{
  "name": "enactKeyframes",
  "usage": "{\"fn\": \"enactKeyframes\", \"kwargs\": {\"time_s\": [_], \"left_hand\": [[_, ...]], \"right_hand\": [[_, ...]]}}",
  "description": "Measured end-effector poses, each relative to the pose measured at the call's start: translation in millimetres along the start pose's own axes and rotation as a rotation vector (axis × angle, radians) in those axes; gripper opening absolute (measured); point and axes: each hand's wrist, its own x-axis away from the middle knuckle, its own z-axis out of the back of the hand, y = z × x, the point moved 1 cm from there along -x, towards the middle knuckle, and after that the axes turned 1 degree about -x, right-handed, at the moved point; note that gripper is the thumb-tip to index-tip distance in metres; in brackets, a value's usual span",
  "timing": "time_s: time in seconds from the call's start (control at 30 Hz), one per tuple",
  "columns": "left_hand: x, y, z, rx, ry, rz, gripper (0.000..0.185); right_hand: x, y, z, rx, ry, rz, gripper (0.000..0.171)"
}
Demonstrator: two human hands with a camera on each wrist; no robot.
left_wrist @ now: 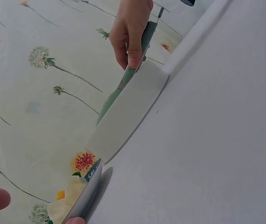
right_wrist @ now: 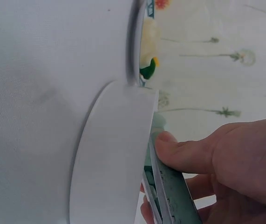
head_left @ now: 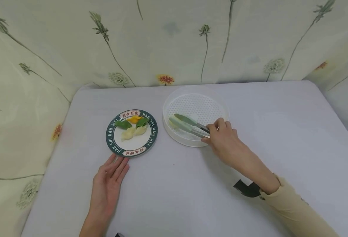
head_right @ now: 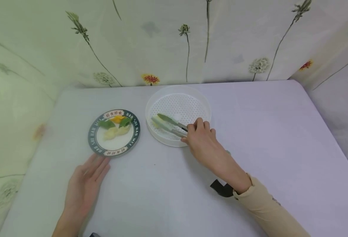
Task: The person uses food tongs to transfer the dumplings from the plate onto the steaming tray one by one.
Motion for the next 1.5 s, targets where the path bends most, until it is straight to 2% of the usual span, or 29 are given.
{"fn": "enactKeyframes", "kwargs": {"time_s": [0.2,0.47,0.77,0.9,1.13,1.4,1.5], "left_hand": [[-0.5,2.4,0.4,0.023,0.000,0.006,0.065],[0.3,3.8,0.4,0.010,-0.009,-0.006,0.064],[0.0,4.2,0.5,0.003,-0.003,0.001,0.064],[-0.3,4.6,0.3,-0.001,-0.002,-0.002,0.064],[-1.4,3.5,0.3,0.022,0.000,0.005,0.065],[-0.4,1.9,1.1,0.026,-0.005,-0.005,0.064],[0.0,-0.2,0.9,0.031,-0.014,0.003,0.065]], "right_hand": [[0,-1,4,-0.030,-0.011,-0.015,0.040],[-2,-11,11,-0.063,0.017,0.008,0.038],[-6,-35,3,-0.015,0.128,0.116,0.035],[-13,-48,-1,-0.010,0.076,0.119,0.041],[-26,-70,-6,0.005,-0.026,0.130,0.040],[-38,-88,-14,0.050,-0.077,0.169,0.042],[-42,-94,-20,0.054,-0.072,0.191,0.043]]}}
